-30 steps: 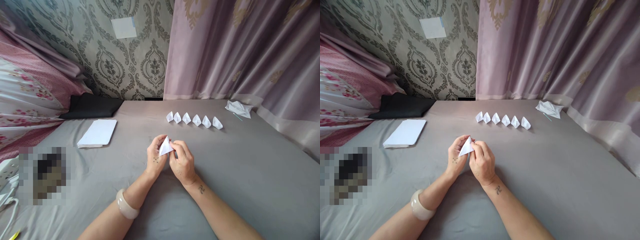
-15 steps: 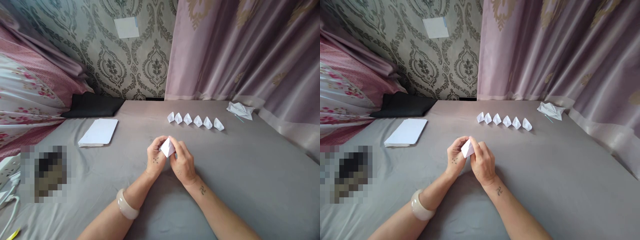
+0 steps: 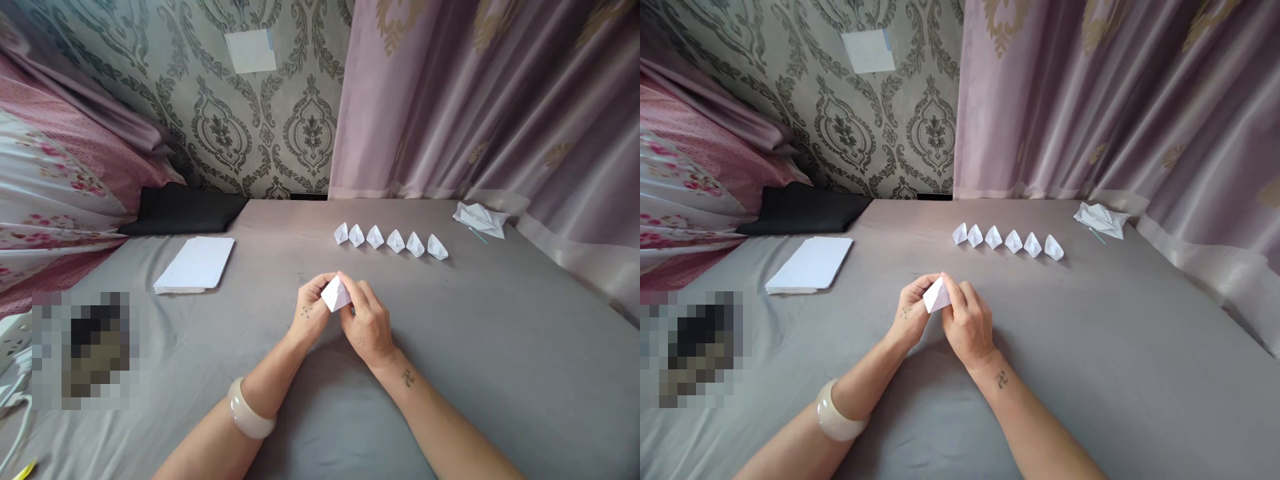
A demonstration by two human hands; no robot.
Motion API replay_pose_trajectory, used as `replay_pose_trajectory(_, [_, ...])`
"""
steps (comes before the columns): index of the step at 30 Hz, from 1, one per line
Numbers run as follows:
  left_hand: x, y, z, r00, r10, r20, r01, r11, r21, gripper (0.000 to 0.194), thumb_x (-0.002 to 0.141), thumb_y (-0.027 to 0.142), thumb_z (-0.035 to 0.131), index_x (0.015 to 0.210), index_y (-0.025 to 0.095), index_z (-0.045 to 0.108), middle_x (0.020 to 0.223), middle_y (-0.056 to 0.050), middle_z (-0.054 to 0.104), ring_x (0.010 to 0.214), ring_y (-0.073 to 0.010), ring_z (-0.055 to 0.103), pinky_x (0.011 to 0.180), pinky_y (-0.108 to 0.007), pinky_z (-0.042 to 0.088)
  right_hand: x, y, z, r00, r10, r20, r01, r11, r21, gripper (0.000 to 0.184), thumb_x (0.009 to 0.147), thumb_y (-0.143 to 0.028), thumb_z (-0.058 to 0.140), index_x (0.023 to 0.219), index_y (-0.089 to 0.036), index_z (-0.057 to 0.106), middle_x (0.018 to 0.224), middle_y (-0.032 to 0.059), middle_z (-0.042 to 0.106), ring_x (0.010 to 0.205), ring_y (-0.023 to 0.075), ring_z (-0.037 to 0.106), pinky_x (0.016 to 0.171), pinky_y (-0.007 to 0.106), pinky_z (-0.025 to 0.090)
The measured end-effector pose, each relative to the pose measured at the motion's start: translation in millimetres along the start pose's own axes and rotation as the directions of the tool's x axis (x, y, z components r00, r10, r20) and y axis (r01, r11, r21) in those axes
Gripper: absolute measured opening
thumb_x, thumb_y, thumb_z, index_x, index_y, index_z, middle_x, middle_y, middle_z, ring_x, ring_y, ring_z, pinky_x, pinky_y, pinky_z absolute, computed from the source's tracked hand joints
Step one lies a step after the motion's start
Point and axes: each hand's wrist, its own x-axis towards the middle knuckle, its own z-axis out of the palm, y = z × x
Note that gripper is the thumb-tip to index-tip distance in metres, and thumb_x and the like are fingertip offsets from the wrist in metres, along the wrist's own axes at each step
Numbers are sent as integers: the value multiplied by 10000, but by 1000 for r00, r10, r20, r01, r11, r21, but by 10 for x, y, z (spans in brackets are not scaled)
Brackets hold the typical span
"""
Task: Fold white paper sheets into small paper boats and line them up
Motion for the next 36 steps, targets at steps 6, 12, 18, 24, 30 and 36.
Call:
replay_pose_trajectory(6, [35,-18,-68,993,-44,105,44,999,0,271,717,175,616,974,147,698,901,-47,706,801,-151,608,761,-251,460,-13,47,19,999,33,19,-33,999,0,391,876,-123,461,1250,-165,564,829,54,627,743,191,615,652,284,474])
replay_pose_trajectory(12, [131,82,-218,921,-152,359,195,977,-86,394,661,181,563,1026,136,705,924,-81,678,887,-211,591,818,-304,451,-14,118,30,992,51,117,-44,997,-61,500,825,-89,461,1306,-201,536,822,40,614,702,186,598,594,276,462])
replay_pose_trajectory(18, [131,19,-209,950,-248,188,260,965,-40,288,793,414,654,826,137,725,768,-56,660,725,-149,573,686,-254,417,-36,117,47,973,24,231,-4,996,-87,549,811,-71,454,1340,-208,514,847,58,612,747,205,602,607,288,491])
replay_pose_trajectory(24, [164,-6,-236,941,-319,111,326,944,-53,320,694,376,764,881,117,743,772,-81,694,689,-156,596,650,-256,441,-8,162,68,975,138,176,-184,942,279,600,744,-1,370,1274,-207,562,1010,75,663,928,190,630,798,320,534])
replay_pose_trajectory(30, [186,-1,-265,948,-309,83,313,949,-47,279,691,343,766,866,126,752,776,-81,705,695,-151,604,632,-241,444,84,203,67,719,478,505,-690,402,602,263,844,-299,511,977,-170,697,947,78,726,868,199,670,699,302,544])
replay_pose_trajectory(36, [157,-11,-231,960,-270,75,267,962,49,255,673,351,771,812,137,757,779,-78,712,706,-164,609,630,-251,444,111,155,27,634,452,627,-764,246,596,370,732,-475,692,917,-157,728,856,67,735,826,199,662,765,317,495])
